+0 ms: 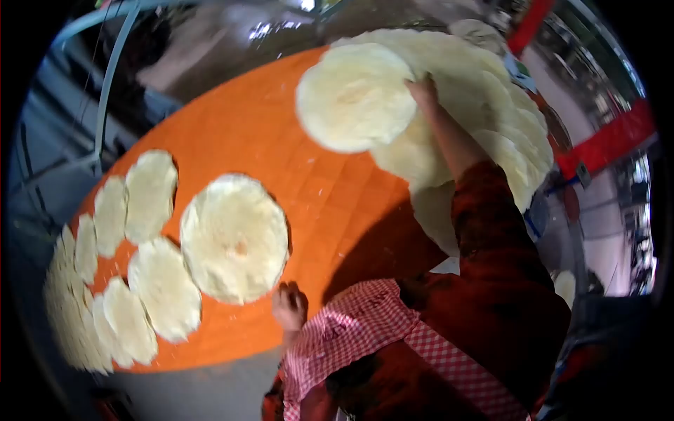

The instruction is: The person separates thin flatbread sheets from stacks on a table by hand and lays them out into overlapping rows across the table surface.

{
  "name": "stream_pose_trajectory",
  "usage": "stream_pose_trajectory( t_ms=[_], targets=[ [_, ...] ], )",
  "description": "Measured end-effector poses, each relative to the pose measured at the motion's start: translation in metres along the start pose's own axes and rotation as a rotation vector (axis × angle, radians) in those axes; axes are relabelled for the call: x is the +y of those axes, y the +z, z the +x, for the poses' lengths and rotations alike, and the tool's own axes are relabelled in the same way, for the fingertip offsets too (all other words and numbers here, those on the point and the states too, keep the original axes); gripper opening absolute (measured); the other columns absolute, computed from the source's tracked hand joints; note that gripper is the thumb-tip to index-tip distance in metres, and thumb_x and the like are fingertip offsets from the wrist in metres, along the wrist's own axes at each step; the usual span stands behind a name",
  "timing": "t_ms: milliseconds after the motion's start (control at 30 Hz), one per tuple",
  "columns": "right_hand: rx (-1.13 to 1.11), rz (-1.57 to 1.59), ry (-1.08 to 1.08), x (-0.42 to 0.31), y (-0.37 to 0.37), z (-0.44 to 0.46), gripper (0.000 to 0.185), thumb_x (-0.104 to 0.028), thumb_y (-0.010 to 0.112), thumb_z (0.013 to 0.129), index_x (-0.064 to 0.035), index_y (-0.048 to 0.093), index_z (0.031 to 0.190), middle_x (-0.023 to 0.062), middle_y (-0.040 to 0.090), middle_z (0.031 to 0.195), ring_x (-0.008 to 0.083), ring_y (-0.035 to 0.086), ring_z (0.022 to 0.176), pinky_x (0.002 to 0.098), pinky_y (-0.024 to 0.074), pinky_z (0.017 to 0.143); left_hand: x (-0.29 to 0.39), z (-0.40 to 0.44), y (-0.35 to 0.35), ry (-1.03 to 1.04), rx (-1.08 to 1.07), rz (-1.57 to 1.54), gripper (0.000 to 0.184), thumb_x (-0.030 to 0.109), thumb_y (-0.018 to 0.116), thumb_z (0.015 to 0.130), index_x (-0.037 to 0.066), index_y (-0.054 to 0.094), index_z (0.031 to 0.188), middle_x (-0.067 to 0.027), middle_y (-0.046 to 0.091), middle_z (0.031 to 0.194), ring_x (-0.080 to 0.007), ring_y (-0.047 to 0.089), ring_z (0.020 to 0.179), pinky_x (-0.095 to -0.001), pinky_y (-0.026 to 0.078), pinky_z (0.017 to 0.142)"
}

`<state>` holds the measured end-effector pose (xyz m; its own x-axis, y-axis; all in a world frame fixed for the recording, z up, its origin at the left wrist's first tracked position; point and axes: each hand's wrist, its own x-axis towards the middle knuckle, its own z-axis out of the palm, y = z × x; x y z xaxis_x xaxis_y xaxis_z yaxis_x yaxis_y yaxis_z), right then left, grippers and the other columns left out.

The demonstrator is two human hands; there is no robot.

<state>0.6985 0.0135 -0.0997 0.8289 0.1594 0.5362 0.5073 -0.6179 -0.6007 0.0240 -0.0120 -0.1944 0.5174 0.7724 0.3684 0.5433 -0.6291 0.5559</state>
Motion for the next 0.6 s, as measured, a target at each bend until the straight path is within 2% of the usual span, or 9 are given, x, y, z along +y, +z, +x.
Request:
stream_pose_trajectory(
  t_ms=[67, 133, 167, 233, 300, 333, 367, 400, 600],
  targets=[
    [-0.274, -0.115, -0.062, -0.011, 0.011, -0.067, 0.017, -0.012, 0.063, 0.079, -0.0021, 0.061, 0.092, 0.0122, 0.066, 0.082, 0.0255, 0.065, 0.081, 0.0334, 0.0522, 0.066, -0.004, 0.002, 0.000, -0.034, -0.015, -0.032, 0.007, 0.009, 0.060, 0.078, 0.007, 0.057, 0.084, -0.0155, 0.060, 0.091, -0.0360, 0.058, 0.077, -0.0435, 0.049, 0.064],
    [-0.840, 0.839, 0.383, -0.041, 0.016, -0.177, 0.009, -0.004, 0.061, 0.079, -0.0047, 0.060, 0.088, 0.0073, 0.063, 0.073, 0.0179, 0.065, 0.077, 0.0284, 0.0526, 0.060, -0.003, 0.006, 0.001, -0.045, -0.007, -0.065, 0.008, 0.010, 0.060, 0.077, 0.007, 0.056, 0.083, -0.0148, 0.059, 0.087, -0.0352, 0.057, 0.077, -0.0431, 0.049, 0.063],
    [-1.126, 0.606, 0.163, -0.061, 0.026, -0.236, 0.013, -0.003, 0.063, 0.076, -0.0051, 0.060, 0.088, 0.0056, 0.063, 0.075, 0.0155, 0.063, 0.075, 0.0305, 0.0528, 0.057, -0.003, 0.004, 0.002, -0.065, -0.027, -0.042, 0.008, 0.010, 0.060, 0.077, 0.007, 0.056, 0.083, -0.0147, 0.059, 0.087, -0.0351, 0.057, 0.077, -0.0430, 0.049, 0.063],
    [-1.338, 0.694, 0.424, -0.132, 0.016, -0.332, 0.017, -0.008, 0.069, 0.074, -0.0042, 0.060, 0.089, 0.0045, 0.063, 0.083, 0.0141, 0.062, 0.074, 0.0286, 0.0533, 0.061, -0.008, 0.004, -0.001, -0.065, -0.087, 0.000, 0.008, 0.010, 0.061, 0.077, 0.007, 0.055, 0.082, -0.0144, 0.058, 0.086, -0.0347, 0.058, 0.078, -0.0428, 0.049, 0.064],
    [-1.224, 0.570, 0.123, -0.172, 0.045, -0.393, 0.016, -0.012, 0.069, 0.072, -0.0049, 0.058, 0.081, 0.0040, 0.061, 0.078, 0.0151, 0.057, 0.065, 0.0310, 0.0465, 0.053, -0.024, -0.006, 0.008, 0.008, -0.056, -0.029, 0.013, 0.012, 0.061, 0.077, 0.006, 0.059, 0.088, -0.0169, 0.059, 0.092, -0.0377, 0.057, 0.082, -0.0440, 0.049, 0.068],
    [-1.132, 0.746, 0.243, -0.183, 0.071, -0.423, 0.019, -0.017, 0.069, 0.070, -0.0051, 0.056, 0.075, 0.0067, 0.060, 0.075, 0.0209, 0.057, 0.063, 0.0361, 0.0436, 0.053, -0.025, -0.007, 0.010, 0.054, -0.045, -0.069, 0.015, 0.012, 0.059, 0.079, 0.004, 0.060, 0.092, -0.0191, 0.060, 0.094, -0.0399, 0.057, 0.084, -0.0448, 0.049, 0.072],
    [-0.973, 0.426, 0.144, -0.213, 0.050, -0.418, 0.026, -0.022, 0.070, 0.067, -0.0037, 0.059, 0.082, 0.0118, 0.062, 0.080, 0.0268, 0.060, 0.071, 0.0407, 0.0479, 0.061, -0.006, 0.002, 0.002, -0.007, -0.041, -0.111, 0.014, 0.012, 0.059, 0.079, 0.003, 0.060, 0.091, -0.0195, 0.060, 0.094, -0.0404, 0.057, 0.085, -0.0449, 0.048, 0.075],
    [-1.114, 0.176, 0.188, -0.230, 0.051, -0.413, 0.039, -0.026, 0.070, 0.067, -0.0029, 0.061, 0.097, 0.0168, 0.064, 0.091, 0.0315, 0.063, 0.083, 0.0425, 0.0506, 0.072, -0.015, -0.007, 0.010, -0.059, -0.034, -0.132, 0.014, 0.013, 0.058, 0.080, 0.004, 0.060, 0.090, -0.0194, 0.060, 0.096, -0.0398, 0.057, 0.086, -0.0452, 0.048, 0.076],
    [-1.153, 0.333, 0.369, -0.263, 0.025, -0.391, 0.029, -0.010, 0.065, 0.069, -0.0034, 0.066, 0.097, 0.0159, 0.067, 0.092, 0.0281, 0.065, 0.087, 0.0397, 0.0526, 0.076, -0.026, -0.011, 0.009, -0.021, -0.027, -0.138, 0.016, 0.018, 0.059, 0.080, 0.006, 0.062, 0.088, -0.0193, 0.063, 0.099, -0.0386, 0.059, 0.093, -0.0444, 0.049, 0.080]
  ],
)
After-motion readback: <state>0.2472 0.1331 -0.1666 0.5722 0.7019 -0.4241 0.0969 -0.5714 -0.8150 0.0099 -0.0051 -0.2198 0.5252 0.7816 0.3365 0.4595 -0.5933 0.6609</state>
